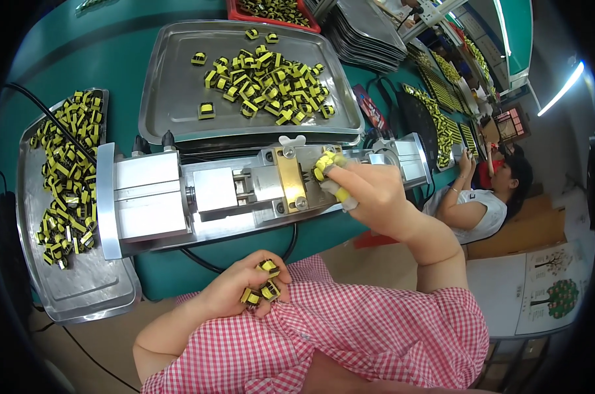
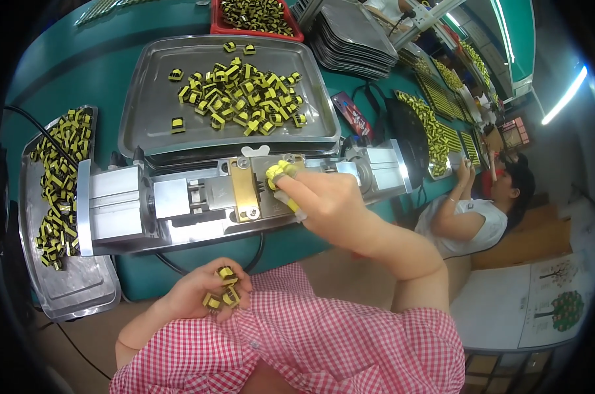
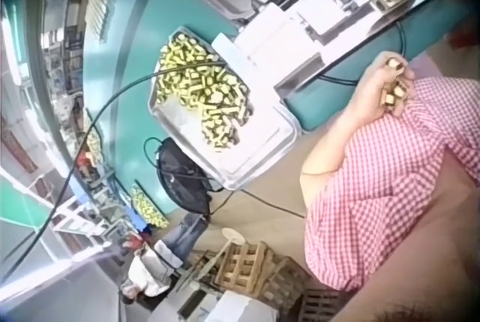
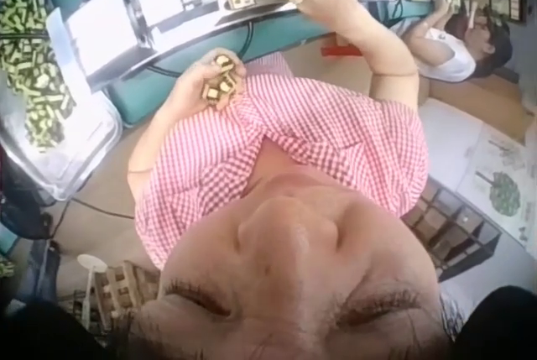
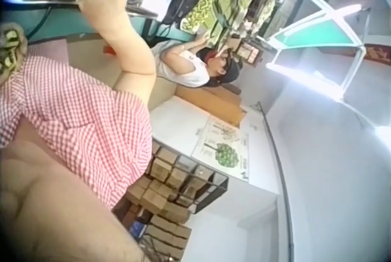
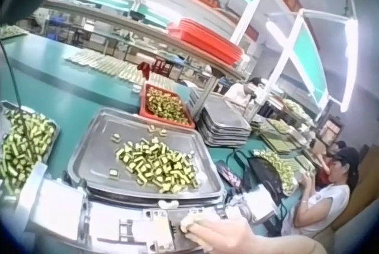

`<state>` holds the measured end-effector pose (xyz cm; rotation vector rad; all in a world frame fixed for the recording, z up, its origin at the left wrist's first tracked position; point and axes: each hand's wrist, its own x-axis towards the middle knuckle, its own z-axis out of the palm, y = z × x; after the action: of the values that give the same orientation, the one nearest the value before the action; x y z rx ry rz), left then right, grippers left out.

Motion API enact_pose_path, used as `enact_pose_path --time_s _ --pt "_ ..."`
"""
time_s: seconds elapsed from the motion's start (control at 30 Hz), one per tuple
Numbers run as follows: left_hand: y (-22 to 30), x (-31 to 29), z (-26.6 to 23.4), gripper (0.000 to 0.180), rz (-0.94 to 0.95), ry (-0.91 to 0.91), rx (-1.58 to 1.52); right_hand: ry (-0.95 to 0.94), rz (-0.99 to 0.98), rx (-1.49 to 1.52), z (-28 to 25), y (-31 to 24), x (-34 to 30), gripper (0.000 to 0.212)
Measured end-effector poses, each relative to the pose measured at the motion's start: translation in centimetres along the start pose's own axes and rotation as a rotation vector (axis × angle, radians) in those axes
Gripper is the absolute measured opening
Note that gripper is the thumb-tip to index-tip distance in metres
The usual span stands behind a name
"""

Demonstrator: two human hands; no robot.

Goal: The person assembles electronic components by placing them into a crimping machine, then sorts the finished parts by hand into a metal tray and a plastic container.

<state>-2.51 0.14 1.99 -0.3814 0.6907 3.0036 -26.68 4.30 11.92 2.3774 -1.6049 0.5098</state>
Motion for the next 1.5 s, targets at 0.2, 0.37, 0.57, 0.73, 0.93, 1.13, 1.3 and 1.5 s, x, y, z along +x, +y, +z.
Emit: enact_pose_path --time_s 0.2,0.37,0.57,0.73,0.93,1.13,1.3,1.5 --pt "1.2 -0.6 1.6 0.018 0.022 0.098 0.3 -0.053 0.039 -0.16 0.0 -2.0 0.4 0.024" --pt "0.7 -1.3 2.2 0.031 0.285 0.295 0.496 -0.157 0.145 -0.024 -1.0 -1.9 1.1 0.03" --pt "0.5 -1.6 1.8 0.037 0.421 0.343 0.679 -0.18 0.255 0.154 -0.4 -0.5 1.9 0.034" --pt "-0.5 -1.4 1.2 0.031 0.573 0.399 0.717 -0.063 0.382 0.361 -0.3 1.2 0.7 0.033" --pt "0.6 -1.1 1.9 0.017 0.408 0.32 0.516 -0.054 0.798 0.907 -1.7 3.3 1.3 0.033" --pt "0.9 -0.8 2.4 0.015 0.223 0.35 0.503 -0.129 0.814 0.716 -0.7 9.2 6.5 0.036" --pt "1.0 -1.2 2.3 0.02 0.189 0.379 0.389 0.215 0.373 0.108 -0.6 7.3 6.4 0.046" --pt "0.3 -0.5 1.8 0.013 0.251 0.353 0.195 0.028 -0.192 0.266 -1.2 -3.3 1.5 0.04"
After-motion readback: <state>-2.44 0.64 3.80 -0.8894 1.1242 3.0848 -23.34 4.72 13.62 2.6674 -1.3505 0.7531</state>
